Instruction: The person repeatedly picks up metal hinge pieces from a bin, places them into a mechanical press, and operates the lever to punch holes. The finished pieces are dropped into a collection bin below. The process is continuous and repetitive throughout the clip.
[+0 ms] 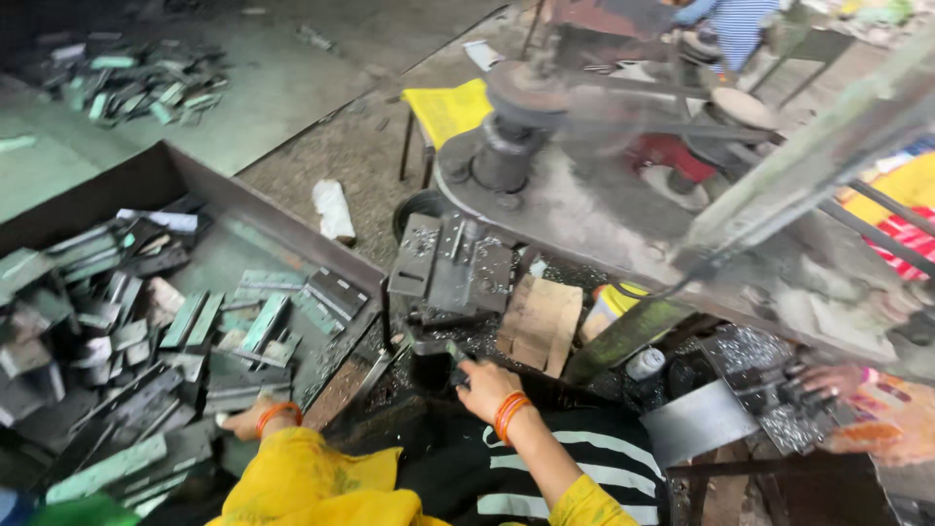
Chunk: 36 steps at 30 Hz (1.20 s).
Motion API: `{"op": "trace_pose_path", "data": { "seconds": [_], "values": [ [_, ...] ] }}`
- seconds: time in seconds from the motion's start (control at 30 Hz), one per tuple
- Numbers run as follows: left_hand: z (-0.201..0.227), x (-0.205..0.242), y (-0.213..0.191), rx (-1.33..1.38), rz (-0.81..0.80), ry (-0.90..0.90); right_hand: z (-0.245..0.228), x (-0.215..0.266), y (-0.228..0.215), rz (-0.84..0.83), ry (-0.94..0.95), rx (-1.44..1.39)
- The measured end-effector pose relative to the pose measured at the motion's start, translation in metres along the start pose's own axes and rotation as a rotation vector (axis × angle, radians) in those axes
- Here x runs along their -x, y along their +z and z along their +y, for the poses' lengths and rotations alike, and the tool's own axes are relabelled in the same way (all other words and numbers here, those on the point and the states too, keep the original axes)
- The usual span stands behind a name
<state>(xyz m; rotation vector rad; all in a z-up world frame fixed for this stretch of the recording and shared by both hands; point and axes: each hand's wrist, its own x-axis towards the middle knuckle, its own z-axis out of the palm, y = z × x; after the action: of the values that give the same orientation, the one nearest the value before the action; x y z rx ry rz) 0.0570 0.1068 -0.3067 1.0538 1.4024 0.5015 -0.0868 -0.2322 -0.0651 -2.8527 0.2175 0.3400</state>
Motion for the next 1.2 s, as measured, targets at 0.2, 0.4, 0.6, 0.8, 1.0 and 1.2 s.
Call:
{"op": "trace_pose_path", "data": {
  "seconds": [0.2,0.4,0.6,0.8,1.0,1.2],
  "values": [
    [0.015,-0.01,0.004,0.507,0.049,-0.503,-0.001,0.007,0.024,0.175,-0.102,0.047],
    [0.053,0.045,0.013,0.281,-0.102,-0.167,0.003,-0.004,0.036,0.203,-0.121,0.055],
    [0.058,0.063,-0.005,0.219,-0.196,0.052,0.007,-0.009,0.045,0.218,-0.115,0.063],
    [0.049,0.083,-0.001,0.204,-0.363,0.245,0.006,-0.01,0.045,0.209,-0.075,0.06],
    [0.048,0.112,0.016,0.191,-0.641,0.608,0.009,-0.012,0.049,0.215,-0.077,0.046],
    [0.069,0.152,0.02,-0.045,-0.867,0.681,0.009,-0.011,0.048,0.184,-0.073,0.043]
  ]
}}
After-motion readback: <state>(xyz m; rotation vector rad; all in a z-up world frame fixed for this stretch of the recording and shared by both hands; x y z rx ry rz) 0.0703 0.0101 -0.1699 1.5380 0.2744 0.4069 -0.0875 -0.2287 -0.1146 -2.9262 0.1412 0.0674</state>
